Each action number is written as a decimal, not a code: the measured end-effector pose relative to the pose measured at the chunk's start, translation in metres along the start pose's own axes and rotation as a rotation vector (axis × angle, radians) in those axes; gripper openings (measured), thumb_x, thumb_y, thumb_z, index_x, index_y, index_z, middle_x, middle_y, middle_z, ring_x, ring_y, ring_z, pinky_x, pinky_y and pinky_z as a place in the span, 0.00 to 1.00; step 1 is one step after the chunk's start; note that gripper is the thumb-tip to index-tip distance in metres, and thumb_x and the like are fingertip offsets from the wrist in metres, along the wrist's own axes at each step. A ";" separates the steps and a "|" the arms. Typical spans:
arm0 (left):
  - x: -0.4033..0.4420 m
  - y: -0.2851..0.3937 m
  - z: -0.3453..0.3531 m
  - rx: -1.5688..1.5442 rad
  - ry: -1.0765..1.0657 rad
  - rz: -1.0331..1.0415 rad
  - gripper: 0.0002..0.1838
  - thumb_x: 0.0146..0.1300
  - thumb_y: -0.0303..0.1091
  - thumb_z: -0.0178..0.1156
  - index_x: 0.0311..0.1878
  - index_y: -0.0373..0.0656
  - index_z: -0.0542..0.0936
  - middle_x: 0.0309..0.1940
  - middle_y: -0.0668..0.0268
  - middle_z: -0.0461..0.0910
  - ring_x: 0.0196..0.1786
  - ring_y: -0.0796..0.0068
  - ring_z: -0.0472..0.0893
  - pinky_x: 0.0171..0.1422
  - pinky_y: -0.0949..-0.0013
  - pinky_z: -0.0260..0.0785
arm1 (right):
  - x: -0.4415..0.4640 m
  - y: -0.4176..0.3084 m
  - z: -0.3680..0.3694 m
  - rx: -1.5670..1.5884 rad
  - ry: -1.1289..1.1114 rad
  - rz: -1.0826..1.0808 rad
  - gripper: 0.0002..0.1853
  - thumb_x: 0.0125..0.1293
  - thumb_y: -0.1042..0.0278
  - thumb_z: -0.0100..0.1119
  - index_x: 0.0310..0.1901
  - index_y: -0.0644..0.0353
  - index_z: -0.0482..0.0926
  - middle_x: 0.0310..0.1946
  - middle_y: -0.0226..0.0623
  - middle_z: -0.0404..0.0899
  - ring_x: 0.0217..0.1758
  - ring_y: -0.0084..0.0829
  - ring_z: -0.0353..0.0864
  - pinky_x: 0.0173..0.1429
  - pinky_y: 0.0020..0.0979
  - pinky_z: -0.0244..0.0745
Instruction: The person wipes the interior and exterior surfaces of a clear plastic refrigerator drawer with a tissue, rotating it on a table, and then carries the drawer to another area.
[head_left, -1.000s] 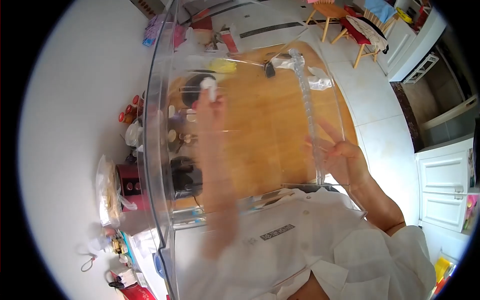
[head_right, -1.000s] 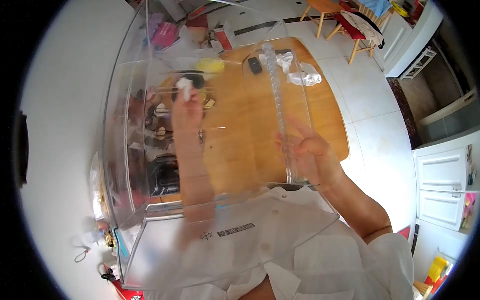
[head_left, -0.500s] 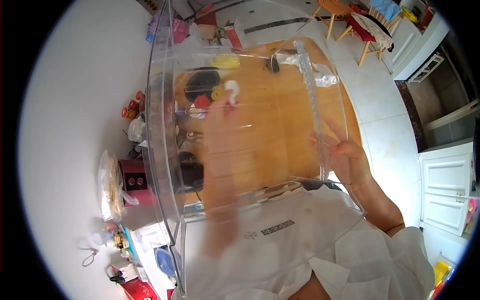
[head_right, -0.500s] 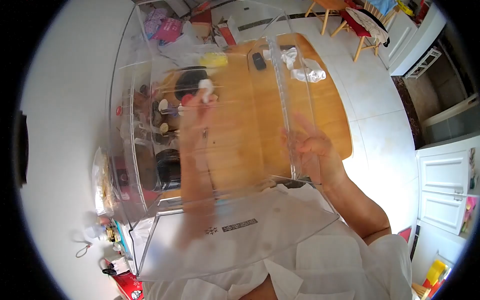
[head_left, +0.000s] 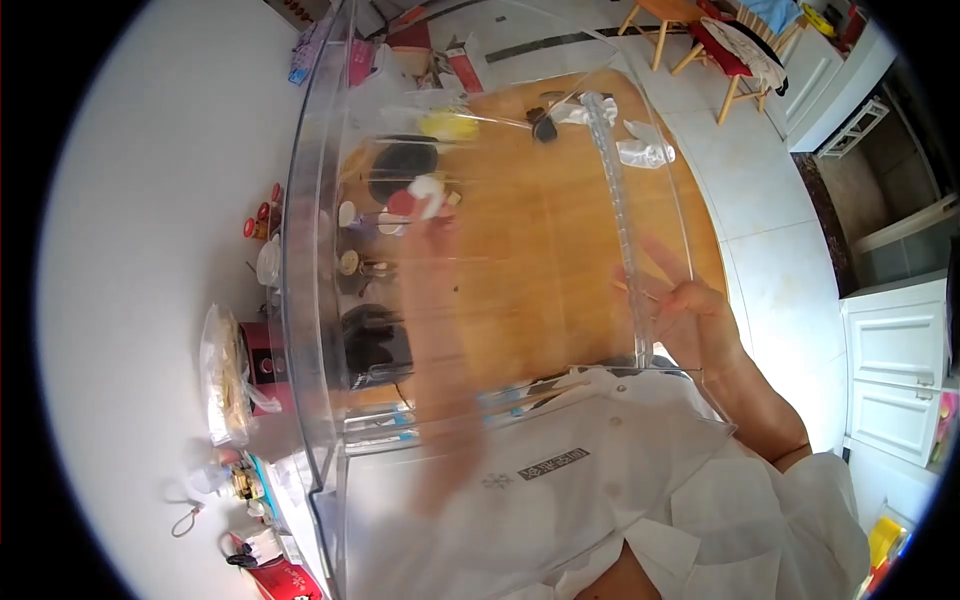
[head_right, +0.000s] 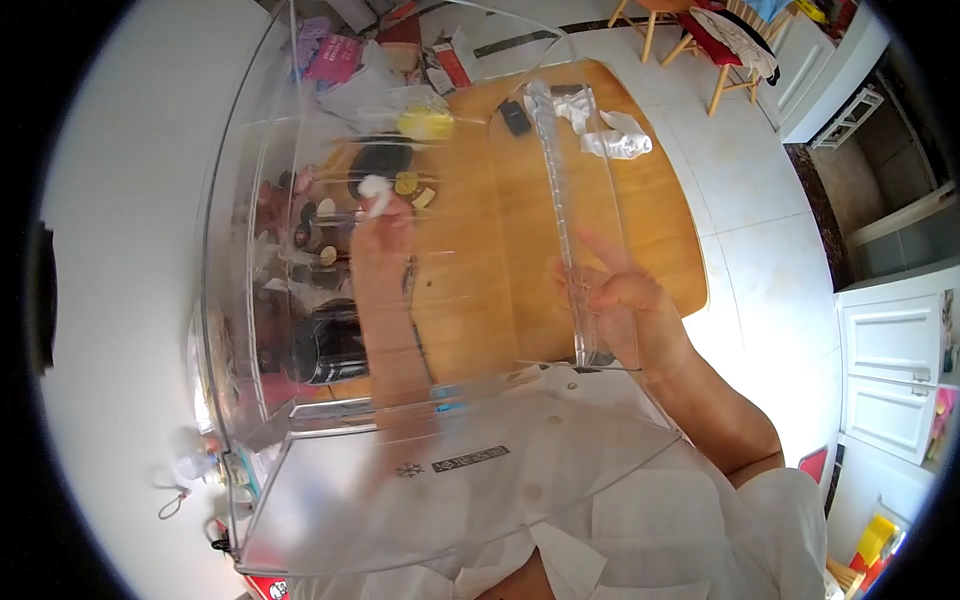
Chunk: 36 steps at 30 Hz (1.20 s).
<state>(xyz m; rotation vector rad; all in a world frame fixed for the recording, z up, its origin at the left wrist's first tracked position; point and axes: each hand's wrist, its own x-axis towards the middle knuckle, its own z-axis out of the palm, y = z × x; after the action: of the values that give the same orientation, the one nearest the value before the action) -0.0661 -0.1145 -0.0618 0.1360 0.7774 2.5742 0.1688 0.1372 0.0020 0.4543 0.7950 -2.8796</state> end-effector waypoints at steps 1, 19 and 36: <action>0.008 -0.017 -0.002 0.038 -0.007 -0.025 0.12 0.66 0.29 0.58 0.51 0.42 0.74 0.35 0.67 0.77 0.35 0.79 0.75 0.37 0.76 0.69 | 0.000 -0.001 0.001 -0.003 0.002 0.007 0.38 0.53 0.77 0.48 0.70 0.53 0.60 0.55 0.44 0.74 0.57 0.37 0.73 0.59 0.35 0.68; -0.022 0.031 -0.007 0.008 0.083 -0.006 0.19 0.61 0.22 0.57 0.55 0.37 0.71 0.39 0.67 0.73 0.37 0.79 0.72 0.37 0.77 0.67 | 0.005 -0.008 -0.004 -0.178 0.121 -0.153 0.37 0.54 0.77 0.49 0.70 0.57 0.60 0.54 0.45 0.75 0.56 0.36 0.74 0.57 0.34 0.69; -0.032 -0.081 -0.001 0.402 0.280 -0.320 0.16 0.62 0.30 0.62 0.53 0.41 0.75 0.41 0.68 0.78 0.41 0.78 0.76 0.40 0.78 0.71 | 0.008 -0.007 -0.013 -0.337 0.164 -0.097 0.44 0.50 0.72 0.50 0.73 0.55 0.54 0.61 0.48 0.70 0.63 0.41 0.70 0.62 0.37 0.67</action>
<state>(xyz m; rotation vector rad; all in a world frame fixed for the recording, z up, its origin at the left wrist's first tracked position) -0.0060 -0.0691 -0.1057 -0.2153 1.3004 2.1330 0.1633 0.1496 -0.0082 0.6285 1.3344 -2.7357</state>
